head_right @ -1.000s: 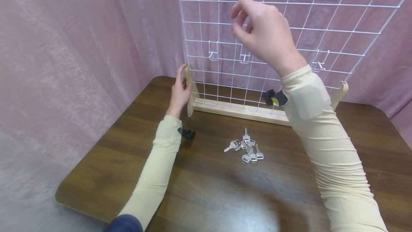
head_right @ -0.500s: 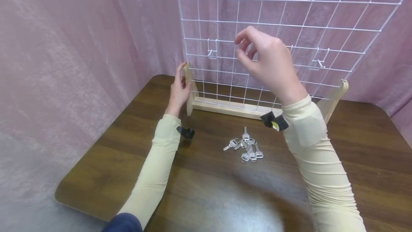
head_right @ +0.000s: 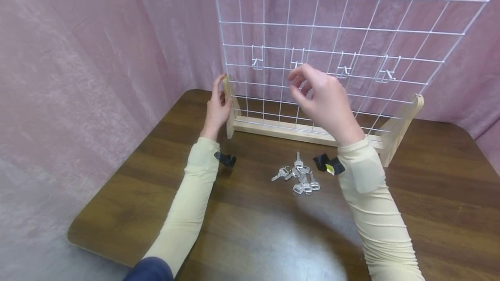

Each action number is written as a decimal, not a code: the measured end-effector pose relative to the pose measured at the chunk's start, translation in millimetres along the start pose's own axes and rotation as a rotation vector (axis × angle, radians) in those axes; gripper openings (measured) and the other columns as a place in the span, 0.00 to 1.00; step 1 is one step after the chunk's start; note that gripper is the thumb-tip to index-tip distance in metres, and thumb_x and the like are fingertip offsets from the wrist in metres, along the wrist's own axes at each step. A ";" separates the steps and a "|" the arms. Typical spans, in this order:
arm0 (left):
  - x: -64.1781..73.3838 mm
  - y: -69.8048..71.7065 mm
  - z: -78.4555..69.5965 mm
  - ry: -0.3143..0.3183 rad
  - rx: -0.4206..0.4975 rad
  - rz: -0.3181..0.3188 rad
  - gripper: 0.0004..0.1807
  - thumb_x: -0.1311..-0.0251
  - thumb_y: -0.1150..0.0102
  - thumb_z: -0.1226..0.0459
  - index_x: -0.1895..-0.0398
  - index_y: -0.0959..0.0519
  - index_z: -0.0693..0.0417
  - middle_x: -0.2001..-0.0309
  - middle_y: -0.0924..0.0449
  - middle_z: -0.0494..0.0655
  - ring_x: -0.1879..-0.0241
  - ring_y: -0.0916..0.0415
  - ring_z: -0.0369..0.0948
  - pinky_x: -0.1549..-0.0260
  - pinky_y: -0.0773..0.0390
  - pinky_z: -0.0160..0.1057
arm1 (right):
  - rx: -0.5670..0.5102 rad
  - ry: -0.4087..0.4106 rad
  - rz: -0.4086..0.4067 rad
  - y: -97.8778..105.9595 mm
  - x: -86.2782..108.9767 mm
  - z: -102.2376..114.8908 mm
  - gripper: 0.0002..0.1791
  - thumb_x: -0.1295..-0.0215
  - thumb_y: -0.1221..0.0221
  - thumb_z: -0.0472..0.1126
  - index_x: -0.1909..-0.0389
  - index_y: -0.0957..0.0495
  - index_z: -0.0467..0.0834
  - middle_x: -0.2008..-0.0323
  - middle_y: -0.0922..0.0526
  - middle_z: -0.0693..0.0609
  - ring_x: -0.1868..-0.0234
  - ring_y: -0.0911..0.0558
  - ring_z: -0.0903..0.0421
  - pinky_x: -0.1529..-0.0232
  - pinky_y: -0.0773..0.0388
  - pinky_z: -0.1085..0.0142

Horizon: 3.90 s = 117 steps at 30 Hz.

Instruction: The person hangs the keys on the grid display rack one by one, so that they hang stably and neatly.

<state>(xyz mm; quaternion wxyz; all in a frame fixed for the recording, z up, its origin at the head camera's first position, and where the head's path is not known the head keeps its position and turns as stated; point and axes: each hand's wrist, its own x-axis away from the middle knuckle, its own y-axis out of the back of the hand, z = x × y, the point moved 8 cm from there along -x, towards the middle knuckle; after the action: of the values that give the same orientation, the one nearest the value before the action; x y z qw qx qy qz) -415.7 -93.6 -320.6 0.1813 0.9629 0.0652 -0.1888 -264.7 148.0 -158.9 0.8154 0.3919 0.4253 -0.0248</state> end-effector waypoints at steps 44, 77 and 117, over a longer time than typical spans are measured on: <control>-5.3 3.4 2.4 -0.001 -0.029 0.021 0.39 0.33 0.49 0.72 0.30 0.48 0.24 0.38 0.27 0.61 0.42 0.24 0.54 0.51 0.20 0.55 | -0.078 -0.100 0.879 -131.9 91.8 -70.9 0.18 0.42 0.37 0.33 0.49 0.23 0.38 0.56 0.15 0.43 0.56 0.17 0.49 0.51 0.20 0.52; -2.0 2.2 -0.1 0.002 -0.036 0.023 0.39 0.33 0.49 0.71 0.30 0.49 0.22 0.37 0.27 0.61 0.40 0.25 0.53 0.49 0.21 0.57 | -0.096 -0.094 1.049 -173.3 125.2 -92.7 0.08 0.50 0.42 0.28 0.70 0.23 0.42 0.76 0.21 0.52 0.73 0.26 0.64 0.70 0.27 0.72; -0.2 2.0 2.1 0.004 -0.036 0.022 0.40 0.33 0.50 0.71 0.30 0.49 0.18 0.38 0.27 0.60 0.40 0.25 0.52 0.50 0.20 0.55 | -0.175 -0.103 0.937 -154.4 112.6 -91.4 0.07 0.33 0.49 0.30 0.70 0.29 0.43 0.79 0.20 0.50 0.77 0.22 0.61 0.75 0.25 0.72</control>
<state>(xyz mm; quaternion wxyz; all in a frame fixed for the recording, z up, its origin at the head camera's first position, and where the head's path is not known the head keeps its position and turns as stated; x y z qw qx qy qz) -416.2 -96.2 -321.7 0.2007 0.9605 0.0584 -0.1837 -312.3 134.6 -364.8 0.7888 0.4695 0.1627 0.3619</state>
